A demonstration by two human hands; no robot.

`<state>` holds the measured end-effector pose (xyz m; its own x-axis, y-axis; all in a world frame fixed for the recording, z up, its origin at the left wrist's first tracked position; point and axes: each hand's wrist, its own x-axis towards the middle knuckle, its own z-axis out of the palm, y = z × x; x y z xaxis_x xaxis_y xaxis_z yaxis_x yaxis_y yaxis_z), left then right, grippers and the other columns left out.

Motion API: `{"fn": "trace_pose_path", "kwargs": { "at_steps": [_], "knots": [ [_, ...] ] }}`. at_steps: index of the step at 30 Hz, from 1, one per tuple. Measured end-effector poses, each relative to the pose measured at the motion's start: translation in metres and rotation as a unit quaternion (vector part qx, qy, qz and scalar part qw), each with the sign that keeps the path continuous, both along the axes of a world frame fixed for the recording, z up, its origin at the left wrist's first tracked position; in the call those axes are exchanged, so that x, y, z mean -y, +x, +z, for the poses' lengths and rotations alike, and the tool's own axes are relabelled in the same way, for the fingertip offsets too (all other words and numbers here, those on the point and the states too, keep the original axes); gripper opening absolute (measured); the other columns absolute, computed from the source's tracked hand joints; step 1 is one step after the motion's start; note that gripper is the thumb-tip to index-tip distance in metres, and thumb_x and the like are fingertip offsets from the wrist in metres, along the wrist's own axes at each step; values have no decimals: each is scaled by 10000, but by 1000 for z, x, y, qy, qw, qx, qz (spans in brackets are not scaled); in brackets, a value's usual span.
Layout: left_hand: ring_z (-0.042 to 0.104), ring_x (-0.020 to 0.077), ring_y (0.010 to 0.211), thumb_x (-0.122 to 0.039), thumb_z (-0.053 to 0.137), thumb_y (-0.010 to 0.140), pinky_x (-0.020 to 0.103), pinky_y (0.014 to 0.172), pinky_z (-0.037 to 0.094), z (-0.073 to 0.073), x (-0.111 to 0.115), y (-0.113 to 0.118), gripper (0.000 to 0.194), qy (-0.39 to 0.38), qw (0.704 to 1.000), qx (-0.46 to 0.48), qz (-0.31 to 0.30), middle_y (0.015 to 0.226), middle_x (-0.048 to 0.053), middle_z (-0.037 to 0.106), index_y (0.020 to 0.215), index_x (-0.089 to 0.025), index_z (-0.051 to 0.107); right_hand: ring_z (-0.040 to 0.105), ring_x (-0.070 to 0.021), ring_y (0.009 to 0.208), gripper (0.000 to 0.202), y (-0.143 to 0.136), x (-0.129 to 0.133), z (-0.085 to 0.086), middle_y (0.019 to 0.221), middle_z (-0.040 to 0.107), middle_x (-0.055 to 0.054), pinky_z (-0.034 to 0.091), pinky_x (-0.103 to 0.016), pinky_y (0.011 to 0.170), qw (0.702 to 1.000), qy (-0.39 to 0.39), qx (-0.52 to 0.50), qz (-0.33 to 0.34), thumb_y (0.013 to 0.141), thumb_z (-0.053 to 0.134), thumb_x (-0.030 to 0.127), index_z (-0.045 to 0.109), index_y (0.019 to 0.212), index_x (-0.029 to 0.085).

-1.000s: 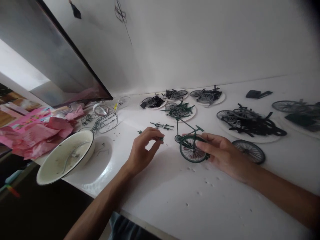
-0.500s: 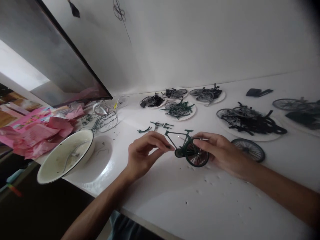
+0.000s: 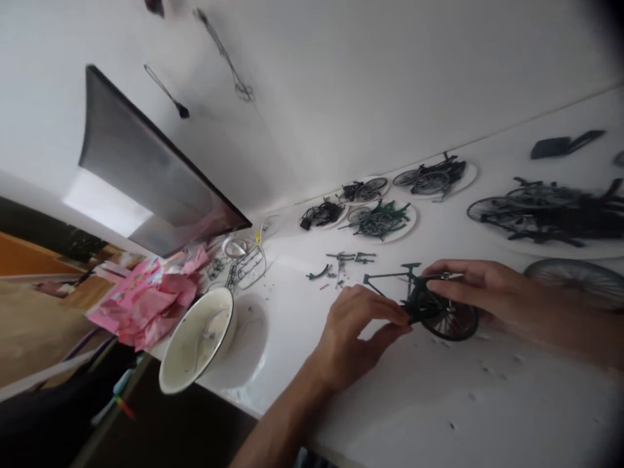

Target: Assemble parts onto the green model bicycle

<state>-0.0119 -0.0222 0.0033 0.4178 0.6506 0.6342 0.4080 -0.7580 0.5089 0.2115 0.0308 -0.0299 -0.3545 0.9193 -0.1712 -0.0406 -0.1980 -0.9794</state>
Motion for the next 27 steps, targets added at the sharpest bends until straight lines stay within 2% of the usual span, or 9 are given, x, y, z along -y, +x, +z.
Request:
{"fn": "trace_pose_path", "kwargs": {
  "at_steps": [4, 8, 17, 23, 27],
  "knots": [
    [659, 159, 791, -120, 721, 845, 352, 724, 507, -2, -1, 0, 182, 23, 1000, 20, -4, 902, 37, 733, 952, -210, 605, 726, -239, 741, 410, 1, -3, -1, 929, 763, -122, 570, -301, 626, 994, -54, -69, 62, 798, 737, 446, 702, 1135, 214],
    [647, 167, 789, -156, 708, 865, 382, 774, 479, -1, 0, -1, 148, 2, 1000, -10, 6, 904, 25, 733, 951, -222, 607, 715, -224, 675, 464, 3, -6, 1, 839, 765, -72, 556, -273, 551, 998, -18, -6, 60, 743, 795, 412, 698, 1151, 214],
    [628, 155, 820, -136, 696, 873, 364, 810, 425, -4, 3, -2, 136, -3, 1000, -23, 2, 930, 2, 727, 922, -219, 599, 717, -199, 687, 445, 3, 1, 13, 904, 759, -95, 565, -265, 578, 996, -15, 20, 90, 805, 727, 491, 660, 1107, 171],
    [643, 153, 881, -124, 672, 889, 369, 878, 407, -4, 3, -2, 131, -36, 998, -56, 4, 933, 1, 714, 954, -214, 601, 669, -169, 612, 461, 3, 7, 27, 825, 721, -45, 540, -235, 423, 992, -38, 65, 104, 818, 688, 548, 630, 1127, 212],
    [649, 144, 898, -119, 652, 904, 342, 854, 453, -2, 3, -5, 150, -56, 995, -69, -44, 960, 19, 710, 1019, -202, 603, 656, -156, 595, 426, 2, 9, 31, 811, 702, -40, 534, -219, 408, 991, -17, 82, 107, 826, 681, 538, 639, 1086, 203]
  ]
}}
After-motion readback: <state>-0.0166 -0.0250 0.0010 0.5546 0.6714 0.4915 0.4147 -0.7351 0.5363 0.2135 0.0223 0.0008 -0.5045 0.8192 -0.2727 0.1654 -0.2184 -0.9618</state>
